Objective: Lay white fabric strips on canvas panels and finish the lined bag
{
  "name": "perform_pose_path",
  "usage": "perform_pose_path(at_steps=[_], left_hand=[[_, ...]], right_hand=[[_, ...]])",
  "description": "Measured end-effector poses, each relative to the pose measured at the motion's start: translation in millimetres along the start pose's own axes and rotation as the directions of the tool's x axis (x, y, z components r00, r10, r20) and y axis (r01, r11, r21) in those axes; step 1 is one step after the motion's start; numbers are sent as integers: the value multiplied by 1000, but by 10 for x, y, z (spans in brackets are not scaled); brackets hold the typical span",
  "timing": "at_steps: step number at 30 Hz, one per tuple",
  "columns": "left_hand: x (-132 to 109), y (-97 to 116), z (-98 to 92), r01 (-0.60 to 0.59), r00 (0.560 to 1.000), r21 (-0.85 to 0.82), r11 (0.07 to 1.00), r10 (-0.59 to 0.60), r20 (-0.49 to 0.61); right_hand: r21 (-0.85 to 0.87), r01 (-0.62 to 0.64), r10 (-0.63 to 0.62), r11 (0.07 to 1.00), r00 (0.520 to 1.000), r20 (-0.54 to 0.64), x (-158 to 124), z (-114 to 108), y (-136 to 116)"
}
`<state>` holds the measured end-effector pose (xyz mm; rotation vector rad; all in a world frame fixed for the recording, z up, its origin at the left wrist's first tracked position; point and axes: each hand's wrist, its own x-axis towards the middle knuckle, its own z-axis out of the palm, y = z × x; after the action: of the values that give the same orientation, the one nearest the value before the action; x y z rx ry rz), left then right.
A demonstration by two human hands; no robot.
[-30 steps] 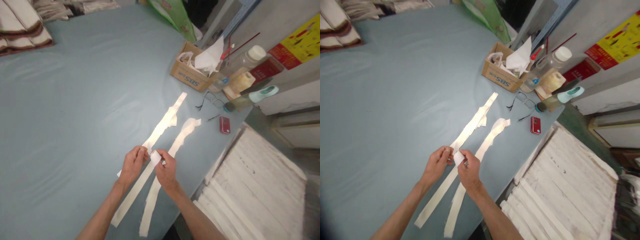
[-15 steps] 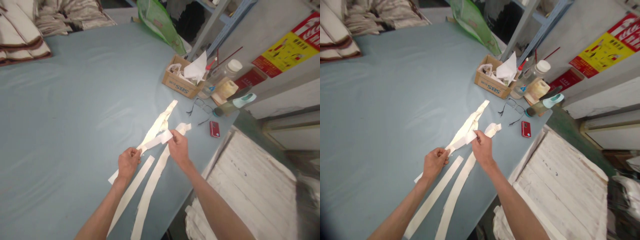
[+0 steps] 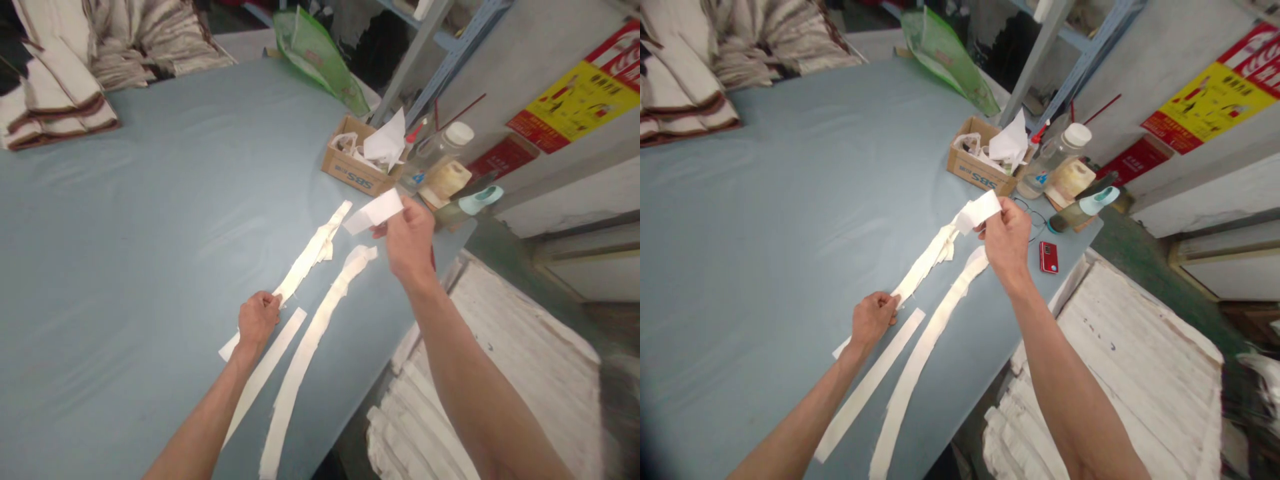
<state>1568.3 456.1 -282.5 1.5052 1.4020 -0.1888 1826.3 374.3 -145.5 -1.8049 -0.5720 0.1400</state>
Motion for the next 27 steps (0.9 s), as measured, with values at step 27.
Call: perform_pose_path(at_steps=[27], left_hand=[[-1854,-614,-415,-64,950,-749,659,271,157]], right_hand=[[270,-523,326,809,780,534,-2440,16,-721]])
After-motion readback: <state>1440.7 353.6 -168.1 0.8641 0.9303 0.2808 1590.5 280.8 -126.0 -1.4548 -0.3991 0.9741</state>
